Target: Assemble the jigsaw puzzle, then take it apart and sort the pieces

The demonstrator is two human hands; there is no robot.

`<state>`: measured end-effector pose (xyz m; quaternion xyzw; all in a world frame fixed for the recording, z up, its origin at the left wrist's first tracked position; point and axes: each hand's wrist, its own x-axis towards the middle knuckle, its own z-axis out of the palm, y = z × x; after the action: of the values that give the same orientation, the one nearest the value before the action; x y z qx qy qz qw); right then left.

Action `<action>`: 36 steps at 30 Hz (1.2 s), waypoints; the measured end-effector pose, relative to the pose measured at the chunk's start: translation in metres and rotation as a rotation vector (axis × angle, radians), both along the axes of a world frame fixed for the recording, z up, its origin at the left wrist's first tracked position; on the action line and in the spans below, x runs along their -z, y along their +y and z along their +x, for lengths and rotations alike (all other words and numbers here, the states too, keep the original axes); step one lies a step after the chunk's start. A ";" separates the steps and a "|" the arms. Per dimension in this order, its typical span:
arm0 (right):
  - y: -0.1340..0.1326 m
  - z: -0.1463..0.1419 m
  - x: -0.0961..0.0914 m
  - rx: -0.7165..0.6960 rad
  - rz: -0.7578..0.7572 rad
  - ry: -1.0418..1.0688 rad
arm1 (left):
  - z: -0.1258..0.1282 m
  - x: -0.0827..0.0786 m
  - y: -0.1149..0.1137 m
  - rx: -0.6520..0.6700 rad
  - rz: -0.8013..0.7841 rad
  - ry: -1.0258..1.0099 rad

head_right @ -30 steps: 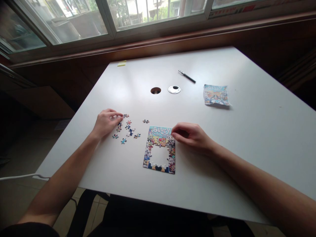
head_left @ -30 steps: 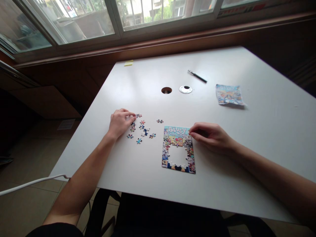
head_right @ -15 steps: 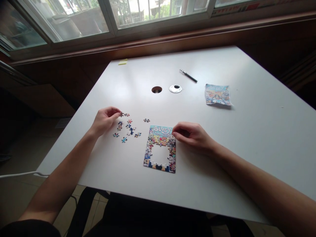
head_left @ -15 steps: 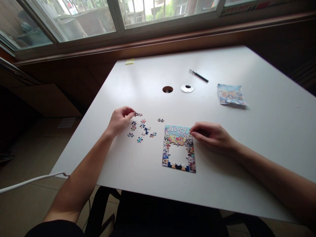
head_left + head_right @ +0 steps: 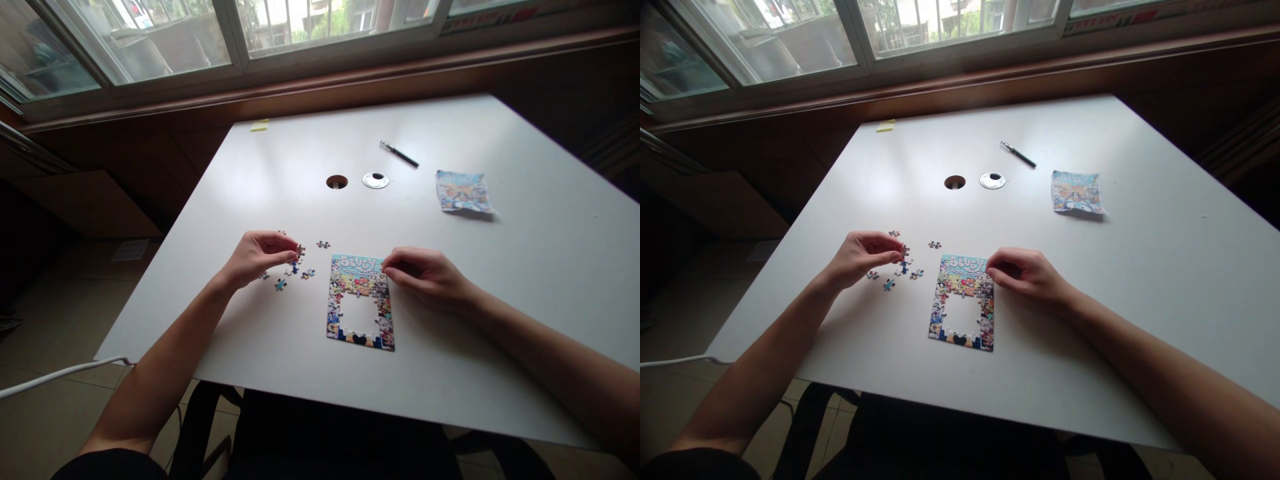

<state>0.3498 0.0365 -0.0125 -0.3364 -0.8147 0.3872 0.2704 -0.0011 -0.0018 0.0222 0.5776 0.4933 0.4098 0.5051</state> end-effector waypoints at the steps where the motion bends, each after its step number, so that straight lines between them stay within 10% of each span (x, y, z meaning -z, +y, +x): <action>1: 0.000 0.000 0.000 0.000 -0.004 0.004 | 0.001 0.000 -0.001 0.009 -0.003 -0.001; 13: 0.000 0.000 0.001 0.007 -0.029 0.014 | -0.001 0.002 -0.001 0.038 0.047 0.018; 21: 0.001 0.000 0.002 -0.002 -0.020 0.009 | -0.009 0.011 0.011 -0.149 0.475 0.586; 36: 0.000 -0.002 -0.001 0.010 -0.001 0.007 | 0.002 0.026 0.012 -0.171 0.501 0.776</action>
<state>0.3477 0.0367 -0.0114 -0.3394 -0.8119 0.3872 0.2752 0.0008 0.0101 -0.0042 0.7497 0.5773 0.3100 0.0927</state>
